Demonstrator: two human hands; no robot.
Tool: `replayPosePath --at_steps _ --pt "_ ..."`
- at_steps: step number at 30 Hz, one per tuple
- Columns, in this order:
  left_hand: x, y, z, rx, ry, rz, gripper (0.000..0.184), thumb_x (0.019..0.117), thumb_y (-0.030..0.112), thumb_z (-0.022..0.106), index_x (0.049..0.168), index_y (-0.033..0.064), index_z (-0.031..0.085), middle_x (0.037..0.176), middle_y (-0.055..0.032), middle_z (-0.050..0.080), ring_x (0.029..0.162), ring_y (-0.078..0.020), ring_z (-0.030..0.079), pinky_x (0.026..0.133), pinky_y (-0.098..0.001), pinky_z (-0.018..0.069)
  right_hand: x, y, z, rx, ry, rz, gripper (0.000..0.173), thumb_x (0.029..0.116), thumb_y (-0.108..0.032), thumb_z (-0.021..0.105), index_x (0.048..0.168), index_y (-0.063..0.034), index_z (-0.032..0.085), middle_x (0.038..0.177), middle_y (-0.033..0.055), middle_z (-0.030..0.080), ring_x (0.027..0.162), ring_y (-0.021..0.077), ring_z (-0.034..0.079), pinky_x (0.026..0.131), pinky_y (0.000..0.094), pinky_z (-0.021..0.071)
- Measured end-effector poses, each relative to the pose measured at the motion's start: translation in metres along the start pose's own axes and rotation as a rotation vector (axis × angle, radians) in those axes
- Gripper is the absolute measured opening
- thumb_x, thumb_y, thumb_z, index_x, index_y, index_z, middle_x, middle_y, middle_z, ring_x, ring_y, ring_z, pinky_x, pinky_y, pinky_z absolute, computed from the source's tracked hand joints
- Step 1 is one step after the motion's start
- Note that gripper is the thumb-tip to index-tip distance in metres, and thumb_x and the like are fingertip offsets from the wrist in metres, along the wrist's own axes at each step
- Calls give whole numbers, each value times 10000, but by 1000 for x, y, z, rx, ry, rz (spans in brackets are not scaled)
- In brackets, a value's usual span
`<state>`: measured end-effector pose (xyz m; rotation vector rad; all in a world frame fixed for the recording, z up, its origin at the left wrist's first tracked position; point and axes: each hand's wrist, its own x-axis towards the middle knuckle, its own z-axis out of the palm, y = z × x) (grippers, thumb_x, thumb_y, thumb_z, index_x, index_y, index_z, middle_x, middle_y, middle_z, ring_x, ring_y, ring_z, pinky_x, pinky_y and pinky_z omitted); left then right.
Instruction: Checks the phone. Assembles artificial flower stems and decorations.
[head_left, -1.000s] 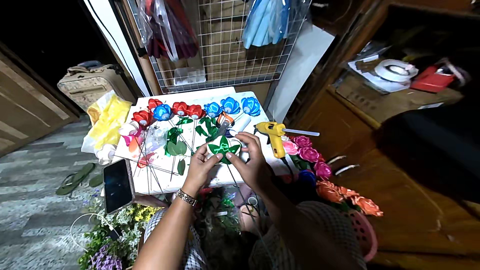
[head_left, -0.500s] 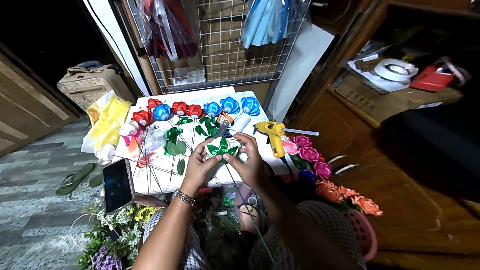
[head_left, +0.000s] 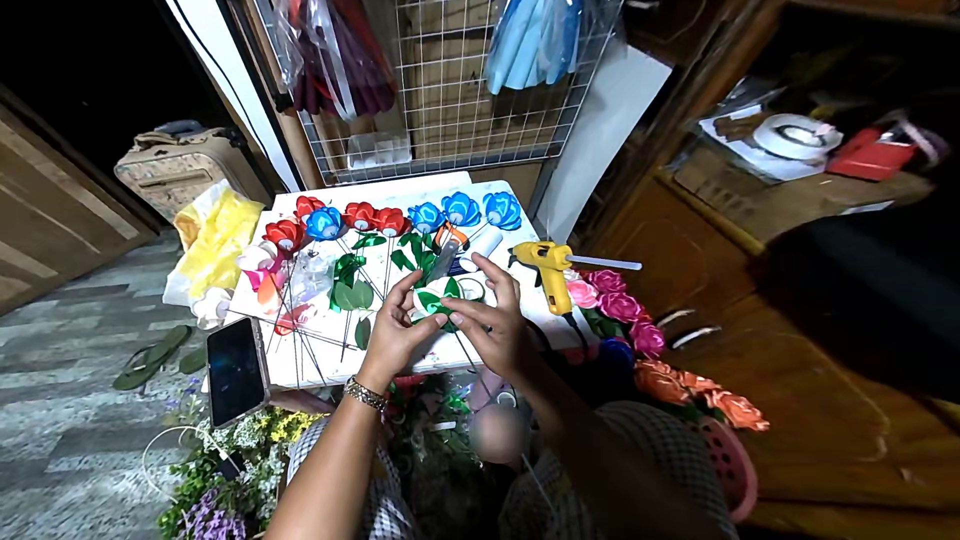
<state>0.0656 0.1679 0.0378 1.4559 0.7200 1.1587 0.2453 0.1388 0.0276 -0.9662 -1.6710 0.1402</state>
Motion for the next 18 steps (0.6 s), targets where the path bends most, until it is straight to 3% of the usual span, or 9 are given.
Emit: replayPosePath --at_steps 6,12,18 --pt "0 -3 1 -56 -6 2 773 857 -36 684 1547 71 351 1099 -36 722 924 -90 705 836 -262 588 -1 3 0 73 -16 23 206 972 -243 655 1066 -146 811 1519 244 450 1425 312 421 1147 429 407" --pt "-1 -6 0 -88 -14 4 772 865 -31 676 1550 72 335 1143 -41 715 961 -91 703 874 -271 582 -6 5 5 177 -9 73 211 966 -226 670 1091 -122 804 1543 232 436 1433 281 429 1138 400 427" --pt "0 -3 1 -60 10 -41 783 873 -32 691 1555 99 329 1119 -25 724 904 -83 709 828 -264 593 -9 10 9 195 23 95 221 962 -219 670 1095 -97 798 1548 246 426 1414 294 456 1116 406 452"
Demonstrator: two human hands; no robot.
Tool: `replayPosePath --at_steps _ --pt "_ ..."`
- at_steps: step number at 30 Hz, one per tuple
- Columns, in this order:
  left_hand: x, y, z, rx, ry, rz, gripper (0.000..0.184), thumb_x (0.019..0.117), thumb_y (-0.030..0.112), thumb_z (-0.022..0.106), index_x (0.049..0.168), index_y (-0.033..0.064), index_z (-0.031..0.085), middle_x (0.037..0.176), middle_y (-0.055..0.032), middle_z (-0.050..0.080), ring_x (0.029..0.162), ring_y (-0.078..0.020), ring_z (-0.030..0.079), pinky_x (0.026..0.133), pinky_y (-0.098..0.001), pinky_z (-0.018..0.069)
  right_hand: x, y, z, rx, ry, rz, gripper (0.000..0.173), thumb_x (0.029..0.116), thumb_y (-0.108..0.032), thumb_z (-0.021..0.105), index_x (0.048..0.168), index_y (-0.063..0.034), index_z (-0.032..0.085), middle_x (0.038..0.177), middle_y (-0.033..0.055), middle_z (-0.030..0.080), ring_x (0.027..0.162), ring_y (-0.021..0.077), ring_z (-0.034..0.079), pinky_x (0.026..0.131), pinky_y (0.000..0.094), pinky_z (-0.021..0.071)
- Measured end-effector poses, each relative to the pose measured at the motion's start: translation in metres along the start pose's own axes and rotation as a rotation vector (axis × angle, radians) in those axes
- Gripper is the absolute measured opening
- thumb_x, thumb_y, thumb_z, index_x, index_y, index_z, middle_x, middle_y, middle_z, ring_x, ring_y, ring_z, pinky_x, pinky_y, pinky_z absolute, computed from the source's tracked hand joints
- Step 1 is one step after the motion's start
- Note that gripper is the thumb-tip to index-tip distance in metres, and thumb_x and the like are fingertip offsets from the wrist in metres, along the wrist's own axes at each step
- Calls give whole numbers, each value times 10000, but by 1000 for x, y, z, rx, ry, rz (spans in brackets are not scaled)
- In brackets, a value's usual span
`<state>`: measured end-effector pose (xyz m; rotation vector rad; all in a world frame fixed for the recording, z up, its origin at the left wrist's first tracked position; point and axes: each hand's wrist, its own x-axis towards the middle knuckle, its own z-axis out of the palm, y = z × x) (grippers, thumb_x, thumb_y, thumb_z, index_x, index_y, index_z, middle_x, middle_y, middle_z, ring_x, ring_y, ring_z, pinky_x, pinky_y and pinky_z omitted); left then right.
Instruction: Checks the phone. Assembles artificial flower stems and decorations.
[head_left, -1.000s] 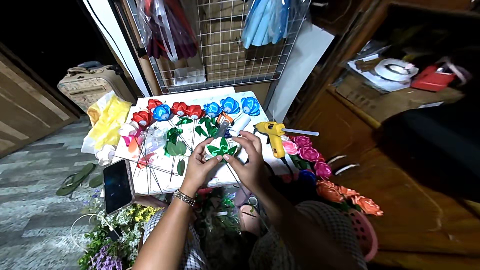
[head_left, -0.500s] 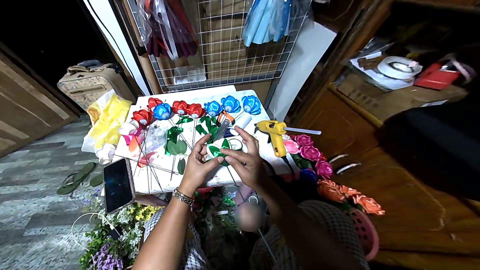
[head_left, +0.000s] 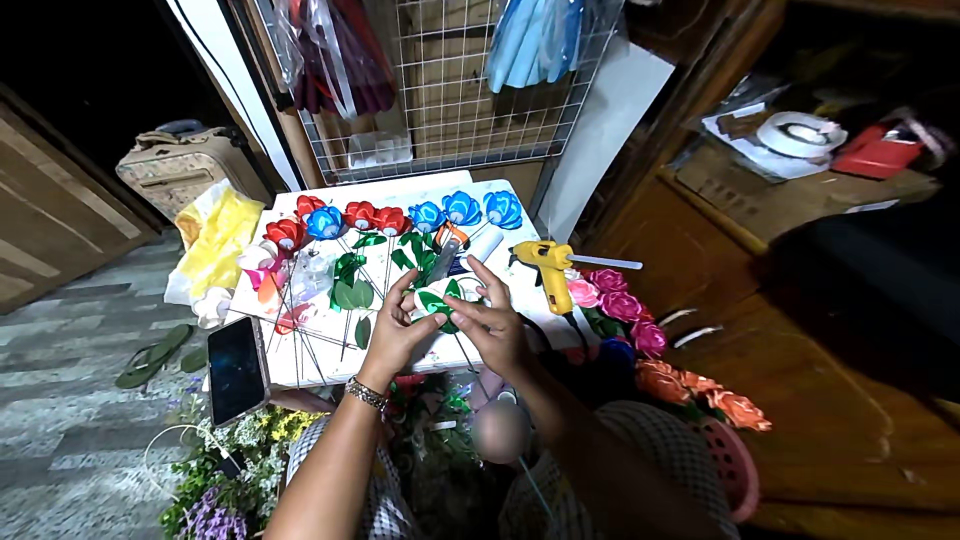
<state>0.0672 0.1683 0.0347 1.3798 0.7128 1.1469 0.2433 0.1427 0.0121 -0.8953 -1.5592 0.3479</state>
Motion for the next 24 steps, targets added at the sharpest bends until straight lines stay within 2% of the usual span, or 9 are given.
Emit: replayPosePath --at_steps 3,5,7,9,11,14,19,21,24 --pt "3 7 -9 57 60 17 795 893 15 684 1575 123 291 1176 -12 703 918 -56 690 803 -233 575 1 -5 -3 -113 79 -15 232 981 -197 648 1104 -60 788 1435 236 552 1300 283 565 1061 392 495" --pt "4 10 -21 97 118 49 808 892 36 685 1580 135 274 1197 3 688 924 -38 681 794 -223 572 2 -14 -9 -189 108 80 221 981 -131 628 1087 -4 775 1056 125 740 979 170 689 898 326 552" --pt "6 14 -32 101 169 78 823 890 41 689 1585 152 263 1244 12 678 993 -51 682 847 -251 574 2 -29 -16 -135 7 322 224 1017 -141 574 956 3 735 669 -7 634 588 14 574 605 194 505" --pt "6 18 -41 85 203 112 819 898 38 682 1587 160 257 1288 1 652 1056 -83 673 908 -285 570 4 -42 -23 34 -236 571 448 1089 -209 427 738 -22 632 516 -63 485 439 -19 429 466 170 391" --pt "4 23 -46 131 232 137 838 894 35 696 1589 170 248 1280 9 648 1058 -73 667 914 -275 564 2 -50 -28 284 -534 703 541 1112 -293 271 829 -53 664 547 -109 553 443 -47 457 456 149 399" --pt "1 30 -48 233 267 200 916 838 -16 739 1592 149 246 1327 -33 618 1066 -86 661 877 -261 569 -3 -64 -26 552 -760 714 301 1086 -201 430 1187 -26 653 750 -88 691 477 -84 458 445 104 370" --pt "-5 40 -49 307 291 219 910 864 31 764 1598 126 235 1465 -69 527 1131 -122 644 899 -292 569 -8 -81 -15 696 -668 645 206 1056 -114 458 1082 -74 659 719 -109 678 461 -102 437 425 84 333" --pt "-8 44 -49 346 296 116 673 947 124 712 1524 98 367 1317 -81 597 977 -112 675 834 -307 589 -7 -87 -15 666 -608 603 216 1053 -102 442 1076 -63 653 713 -116 667 476 -102 457 442 80 357" --pt "-13 53 -49 434 255 -21 250 1045 196 595 1208 12 636 943 -53 721 718 -101 698 669 -289 609 -5 -92 -13 612 -511 551 206 1053 -85 441 1076 -46 642 713 -113 662 494 -95 480 466 83 380"
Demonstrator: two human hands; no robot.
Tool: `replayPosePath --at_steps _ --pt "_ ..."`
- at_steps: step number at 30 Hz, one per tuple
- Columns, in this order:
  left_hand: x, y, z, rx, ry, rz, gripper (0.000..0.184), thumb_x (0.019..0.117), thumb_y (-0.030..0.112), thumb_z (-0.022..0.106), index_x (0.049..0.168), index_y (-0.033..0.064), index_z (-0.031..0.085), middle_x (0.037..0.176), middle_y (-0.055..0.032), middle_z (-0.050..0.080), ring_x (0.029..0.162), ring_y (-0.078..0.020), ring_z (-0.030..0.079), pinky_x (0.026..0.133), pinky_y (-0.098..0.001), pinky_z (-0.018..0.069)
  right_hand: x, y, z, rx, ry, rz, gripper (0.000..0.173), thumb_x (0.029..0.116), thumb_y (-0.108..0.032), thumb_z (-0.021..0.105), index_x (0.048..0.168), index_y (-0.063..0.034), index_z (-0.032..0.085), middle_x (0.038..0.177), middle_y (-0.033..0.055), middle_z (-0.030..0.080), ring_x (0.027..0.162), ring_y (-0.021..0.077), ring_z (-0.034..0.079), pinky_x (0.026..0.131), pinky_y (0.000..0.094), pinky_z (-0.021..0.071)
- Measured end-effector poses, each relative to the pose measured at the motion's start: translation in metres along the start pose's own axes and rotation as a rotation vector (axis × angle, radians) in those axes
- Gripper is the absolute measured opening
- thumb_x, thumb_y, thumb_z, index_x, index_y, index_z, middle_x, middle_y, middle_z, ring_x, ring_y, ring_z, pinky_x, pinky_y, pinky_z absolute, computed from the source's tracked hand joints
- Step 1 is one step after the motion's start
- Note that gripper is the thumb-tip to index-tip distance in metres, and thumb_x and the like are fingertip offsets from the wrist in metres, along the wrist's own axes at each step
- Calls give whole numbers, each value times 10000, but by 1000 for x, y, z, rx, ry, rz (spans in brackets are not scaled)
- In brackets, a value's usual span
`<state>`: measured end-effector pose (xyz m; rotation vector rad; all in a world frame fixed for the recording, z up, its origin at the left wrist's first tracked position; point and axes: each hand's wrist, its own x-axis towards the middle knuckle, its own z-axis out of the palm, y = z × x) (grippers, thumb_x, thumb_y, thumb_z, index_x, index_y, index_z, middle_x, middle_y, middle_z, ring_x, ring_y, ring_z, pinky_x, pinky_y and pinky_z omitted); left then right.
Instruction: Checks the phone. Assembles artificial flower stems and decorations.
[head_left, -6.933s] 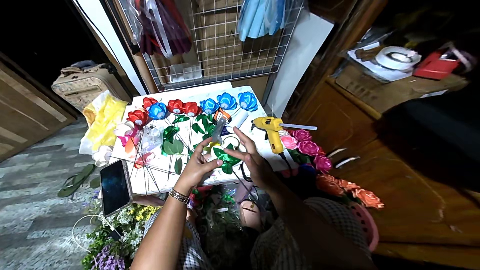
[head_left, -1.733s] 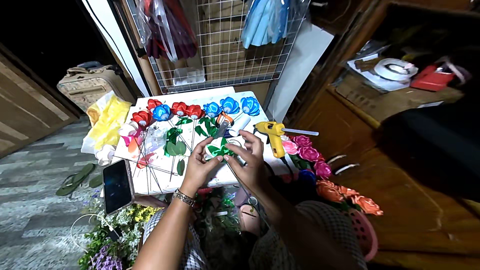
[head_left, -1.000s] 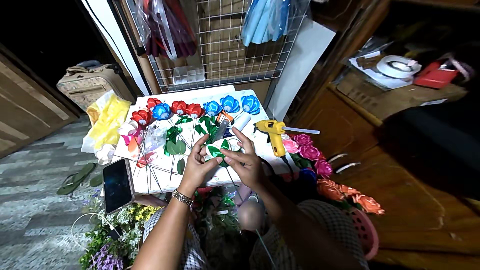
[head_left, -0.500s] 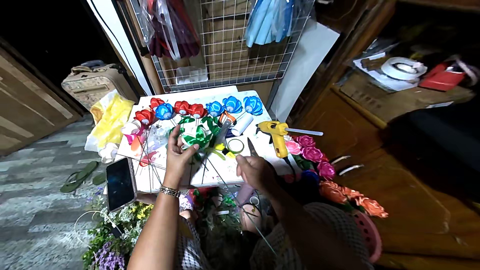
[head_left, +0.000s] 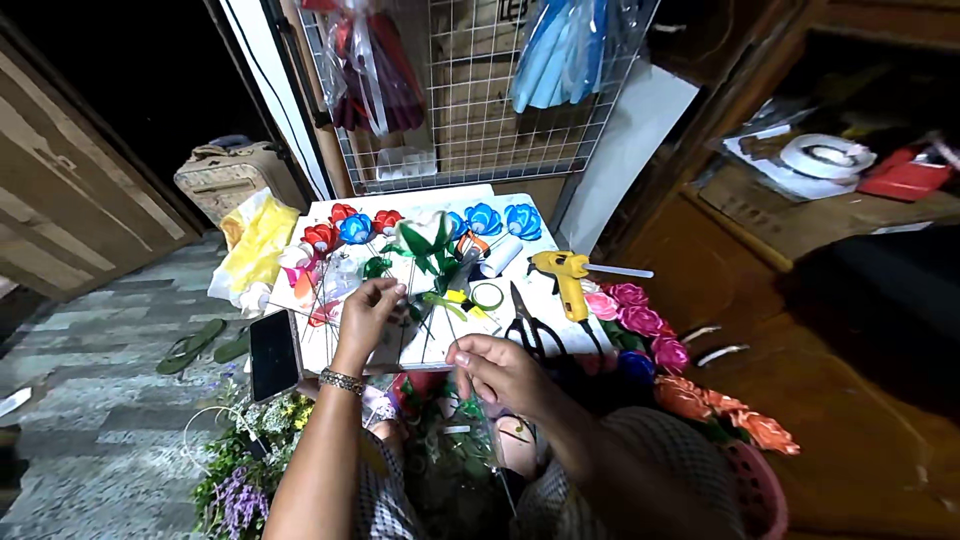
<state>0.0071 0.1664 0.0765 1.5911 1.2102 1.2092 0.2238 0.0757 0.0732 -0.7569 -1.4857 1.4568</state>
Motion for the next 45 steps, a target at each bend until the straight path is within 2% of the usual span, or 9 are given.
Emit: replayPosePath --at_steps 6,8,10,15,24,34,39,42,45 --pt "-7 11 -7 200 -17 -69 366 1051 251 588 735 70 627 567 28 529 441 -33 411 458 -209 363 -1 0 5 -110 3 -97 215 1067 -103 428 1105 -25 624 749 -106 661 541 -84 507 514 92 414" --pt "-17 17 -8 64 -128 -59 121 975 118 675 1054 30 651 818 -34 721 671 -79 662 645 -272 553 -2 6 9 -195 12 -132 221 1070 -109 432 1117 -4 622 805 -85 674 582 -76 527 556 106 446" --pt "-25 23 -9 -103 -426 -53 816 876 52 695 1578 107 282 1376 -91 615 1139 -159 664 959 -341 559 -5 17 13 -309 52 -154 244 1070 -116 440 1112 24 636 864 -36 694 643 -49 567 612 132 488" --pt "-52 37 18 -344 -520 -13 290 856 -7 695 1140 -43 656 1043 -82 759 965 -149 724 921 -332 584 -18 59 19 -536 162 -113 321 1054 -120 454 1080 96 689 921 125 714 785 74 656 782 226 549" --pt "-78 57 37 -83 -559 58 255 785 54 737 1018 67 636 844 103 659 809 61 622 773 -169 538 -50 80 28 -600 291 -47 303 1035 -98 491 1067 109 710 1012 193 740 968 202 713 949 343 543" --pt "-81 70 31 -97 -360 134 341 783 -27 722 1102 24 613 880 80 659 832 70 616 787 -152 530 -52 107 14 -639 201 42 305 1057 -91 462 1143 90 691 1083 213 716 982 241 702 948 360 548" --pt "-84 84 18 191 -840 216 271 828 80 686 1022 -107 651 883 -82 664 827 -50 610 787 -263 517 -55 27 34 -564 354 447 349 1040 -54 512 1334 122 576 1339 273 615 1273 302 582 1131 394 397" --pt "-89 93 30 230 -1156 350 249 893 100 623 1029 -96 693 987 -166 703 934 -179 651 859 -374 518 -68 31 30 -363 401 62 256 988 18 522 1141 154 676 1142 210 707 1098 130 646 1017 220 469" --pt "-86 81 33 131 -1201 313 365 895 20 636 1253 -39 678 1272 -146 678 1196 -150 618 1045 -329 479 -77 58 27 -633 347 -167 256 950 -48 609 1115 118 712 1138 220 723 1134 229 676 1046 347 496"
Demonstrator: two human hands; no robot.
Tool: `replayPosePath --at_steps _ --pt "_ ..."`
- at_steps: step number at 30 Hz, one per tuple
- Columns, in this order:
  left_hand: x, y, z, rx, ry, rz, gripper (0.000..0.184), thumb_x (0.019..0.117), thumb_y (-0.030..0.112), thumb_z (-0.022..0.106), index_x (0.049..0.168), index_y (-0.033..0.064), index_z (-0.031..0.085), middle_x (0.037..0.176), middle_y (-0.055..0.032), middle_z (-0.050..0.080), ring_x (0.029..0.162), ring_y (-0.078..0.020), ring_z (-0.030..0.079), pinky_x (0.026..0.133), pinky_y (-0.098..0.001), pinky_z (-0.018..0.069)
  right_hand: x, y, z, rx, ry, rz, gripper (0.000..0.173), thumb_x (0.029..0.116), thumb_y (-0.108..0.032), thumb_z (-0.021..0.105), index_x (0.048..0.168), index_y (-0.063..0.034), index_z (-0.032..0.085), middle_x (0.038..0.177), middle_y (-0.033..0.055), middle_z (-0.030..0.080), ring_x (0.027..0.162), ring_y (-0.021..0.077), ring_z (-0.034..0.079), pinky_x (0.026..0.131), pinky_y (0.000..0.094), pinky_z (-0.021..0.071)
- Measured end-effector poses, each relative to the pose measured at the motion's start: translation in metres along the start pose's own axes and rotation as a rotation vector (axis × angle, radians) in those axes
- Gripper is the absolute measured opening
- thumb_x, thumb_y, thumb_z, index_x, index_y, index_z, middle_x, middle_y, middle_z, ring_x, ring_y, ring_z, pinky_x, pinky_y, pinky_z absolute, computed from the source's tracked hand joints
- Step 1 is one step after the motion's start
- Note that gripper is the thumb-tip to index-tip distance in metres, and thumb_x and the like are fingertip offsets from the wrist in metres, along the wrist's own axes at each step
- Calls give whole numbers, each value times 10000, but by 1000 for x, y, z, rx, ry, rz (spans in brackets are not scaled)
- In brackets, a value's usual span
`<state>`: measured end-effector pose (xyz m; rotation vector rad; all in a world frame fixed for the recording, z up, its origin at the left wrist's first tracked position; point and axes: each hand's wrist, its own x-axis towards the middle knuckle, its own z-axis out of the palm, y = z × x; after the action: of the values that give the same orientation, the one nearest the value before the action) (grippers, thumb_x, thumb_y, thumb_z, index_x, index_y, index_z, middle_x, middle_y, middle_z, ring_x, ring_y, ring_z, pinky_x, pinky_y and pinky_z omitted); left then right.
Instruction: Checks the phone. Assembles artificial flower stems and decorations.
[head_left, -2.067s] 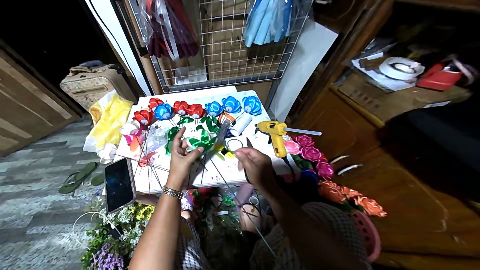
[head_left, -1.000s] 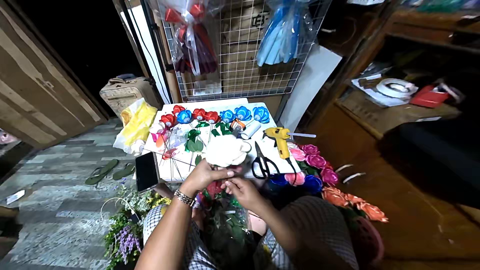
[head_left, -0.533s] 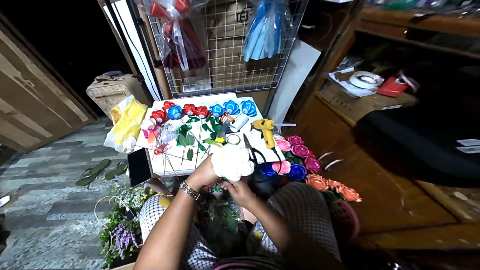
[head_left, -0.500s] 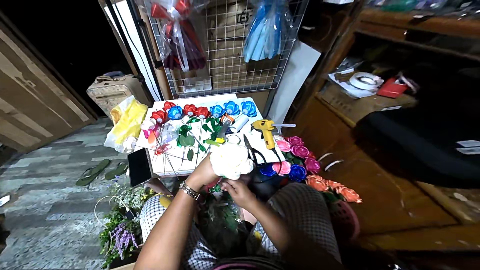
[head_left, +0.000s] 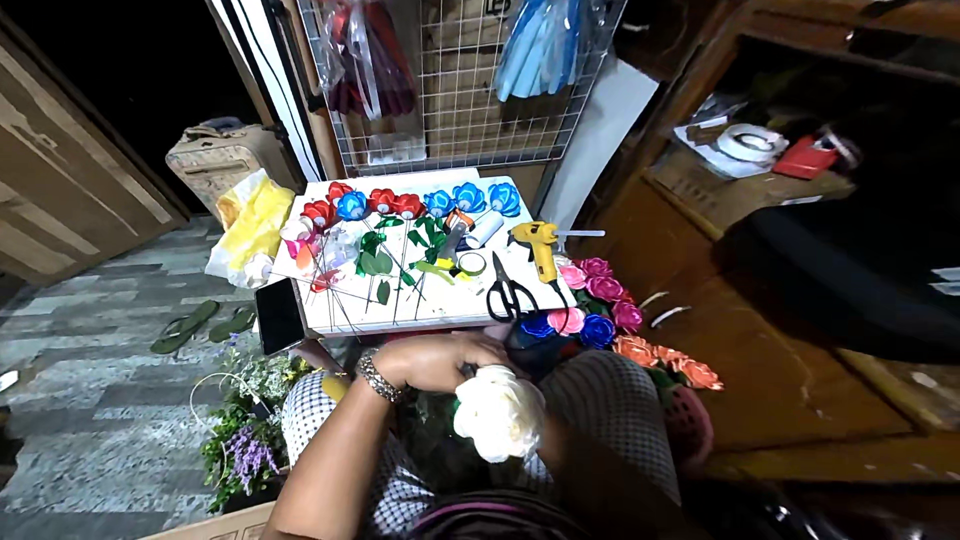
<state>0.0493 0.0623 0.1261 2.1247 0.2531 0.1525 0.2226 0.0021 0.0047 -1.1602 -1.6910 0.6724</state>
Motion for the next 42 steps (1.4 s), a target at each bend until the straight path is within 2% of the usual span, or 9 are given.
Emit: replayPosePath --at_steps 2,5,9,13,17,26,31,35,42 --pt "-17 -14 -16 -17 224 -140 460 927 13 633 1384 61 624 1366 -65 646 1225 -113 606 1055 -334 489 6 13 6 -8 -25 161 283 991 -84 586 1180 102 684 1129 202 721 1044 176 692 985 317 532" --pt "-56 -58 -53 -12 886 -393 322 1017 30 562 1336 19 606 1284 -156 664 1105 -242 668 968 -434 534 19 57 21 22 37 110 291 1035 -105 499 1163 87 677 999 152 713 744 99 651 719 257 565" --pt "-73 -105 -82 -172 1432 -655 412 1087 371 483 1034 -7 641 898 -95 664 721 -144 617 680 -361 529 41 37 13 9 13 296 322 1055 -106 455 1253 60 649 891 103 682 606 75 575 593 248 518" --pt "-59 -112 -77 -87 1179 -748 297 1062 231 556 1147 -38 651 1018 -200 677 832 -268 650 789 -465 540 71 19 16 -69 -81 458 346 1069 -137 462 1342 19 606 947 130 682 630 107 593 619 289 530" --pt "-33 -115 -75 100 1026 -906 247 992 223 660 1066 -11 690 1019 -261 675 957 -445 648 820 -667 483 93 16 25 -168 -119 479 370 1064 -149 477 1385 7 575 958 137 679 654 144 623 647 323 552" --pt "-9 -111 -72 353 954 -993 268 1010 240 620 1087 -6 697 1068 -259 687 1021 -457 665 833 -660 507 103 7 26 -250 -246 525 387 1063 -141 499 1417 7 551 1056 162 690 733 172 657 713 329 560" --pt "-11 -108 -69 267 1064 -825 185 1002 125 603 1131 -4 634 994 -252 677 927 -446 667 779 -644 516 94 28 -13 -464 47 243 249 1000 -137 592 1107 43 728 1061 238 699 946 375 696 862 563 558" --pt "-12 -116 -73 415 994 -681 257 978 70 639 1222 5 685 1207 -228 664 1148 -446 606 961 -647 456 97 28 -54 -660 29 526 314 969 -176 687 1127 95 673 1181 335 602 1131 490 597 974 626 473" --pt "1 -134 -68 585 753 -736 202 939 140 701 1123 78 759 1251 -174 670 1237 -453 543 979 -706 386 87 30 -57 -675 0 563 388 946 -193 708 1182 102 618 1178 324 611 1143 466 610 969 589 490"
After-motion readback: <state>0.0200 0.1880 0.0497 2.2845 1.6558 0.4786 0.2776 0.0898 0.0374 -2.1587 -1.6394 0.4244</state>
